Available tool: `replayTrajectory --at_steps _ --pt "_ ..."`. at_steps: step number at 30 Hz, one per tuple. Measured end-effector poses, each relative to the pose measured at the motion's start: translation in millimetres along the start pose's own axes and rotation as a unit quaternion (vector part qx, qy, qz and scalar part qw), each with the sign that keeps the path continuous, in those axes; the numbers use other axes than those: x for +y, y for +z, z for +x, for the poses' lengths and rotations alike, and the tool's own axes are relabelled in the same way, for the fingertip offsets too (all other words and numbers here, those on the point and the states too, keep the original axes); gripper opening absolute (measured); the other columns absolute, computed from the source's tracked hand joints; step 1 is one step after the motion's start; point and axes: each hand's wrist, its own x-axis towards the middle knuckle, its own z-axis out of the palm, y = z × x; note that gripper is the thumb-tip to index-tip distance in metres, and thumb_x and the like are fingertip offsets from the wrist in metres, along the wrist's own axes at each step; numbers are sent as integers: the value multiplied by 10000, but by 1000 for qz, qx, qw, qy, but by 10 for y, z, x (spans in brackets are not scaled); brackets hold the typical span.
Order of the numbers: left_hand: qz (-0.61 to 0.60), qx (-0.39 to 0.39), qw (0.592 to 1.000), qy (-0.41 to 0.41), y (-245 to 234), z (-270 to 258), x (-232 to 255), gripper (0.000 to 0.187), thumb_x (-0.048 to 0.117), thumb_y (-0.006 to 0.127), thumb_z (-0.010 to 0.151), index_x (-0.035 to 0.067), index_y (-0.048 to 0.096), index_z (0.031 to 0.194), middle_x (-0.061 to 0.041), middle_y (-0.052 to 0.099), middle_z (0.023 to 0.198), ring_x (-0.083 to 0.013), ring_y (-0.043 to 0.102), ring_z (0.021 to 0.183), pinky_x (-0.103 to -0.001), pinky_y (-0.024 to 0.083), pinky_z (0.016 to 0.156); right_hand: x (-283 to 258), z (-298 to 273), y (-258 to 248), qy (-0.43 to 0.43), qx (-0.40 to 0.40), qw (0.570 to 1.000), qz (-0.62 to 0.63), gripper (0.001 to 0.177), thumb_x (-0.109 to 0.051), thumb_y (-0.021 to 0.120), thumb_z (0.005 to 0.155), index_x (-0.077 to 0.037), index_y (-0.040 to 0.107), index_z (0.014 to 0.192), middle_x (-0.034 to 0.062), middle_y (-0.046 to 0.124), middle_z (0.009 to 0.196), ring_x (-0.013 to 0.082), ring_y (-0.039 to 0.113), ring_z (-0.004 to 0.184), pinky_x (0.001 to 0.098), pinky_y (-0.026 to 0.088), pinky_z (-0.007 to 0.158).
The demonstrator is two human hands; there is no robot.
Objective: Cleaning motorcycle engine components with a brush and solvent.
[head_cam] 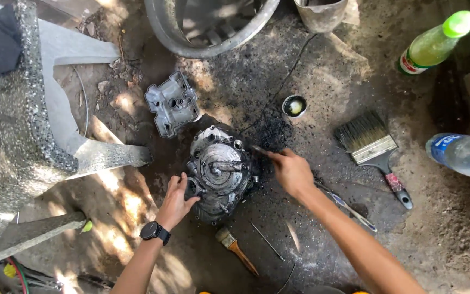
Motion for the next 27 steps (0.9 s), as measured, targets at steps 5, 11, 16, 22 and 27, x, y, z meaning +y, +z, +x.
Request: replayTrajectory --at_steps 5,11,16,22,27 --pt "-5 -34 999 -39 -101 37 140 918 197 841 782 -125 340 1480 -241 487 1237 -414 510 1149 -447 467 983 -85 0 18 -12 38 999 31 289 -94 694 893 -145 767 1167 144 682 943 372 681 720 486 565 674" --pt "-10 -31 998 -48 -40 7 60 921 205 841 782 -109 334 1483 -226 479 1296 -411 507 1201 -451 467 996 21 -45 -23 61 -62 991 101 278 -78 687 894 -131 777 1152 126 715 924 304 691 660 446 586 638" --pt "-14 -34 998 -54 -89 41 131 925 191 838 783 -108 333 1497 -218 484 1259 -398 534 1160 -438 478 984 14 115 21 57 -31 993 99 280 -66 717 865 -111 790 1131 145 734 887 302 693 686 466 576 676" --pt "-18 -40 997 -66 -68 -6 110 932 187 853 770 -107 345 1494 -204 496 1223 -379 555 1112 -427 487 944 54 141 72 97 -78 987 103 287 -69 690 889 -130 785 1153 143 750 949 306 701 711 461 578 699" --pt "-26 -18 998 -56 -111 25 165 909 175 861 752 -105 385 1474 -205 512 1196 -375 558 1099 -424 487 941 -11 138 -53 105 -104 985 84 295 -76 681 892 -145 772 1164 134 734 940 320 705 726 464 588 723"
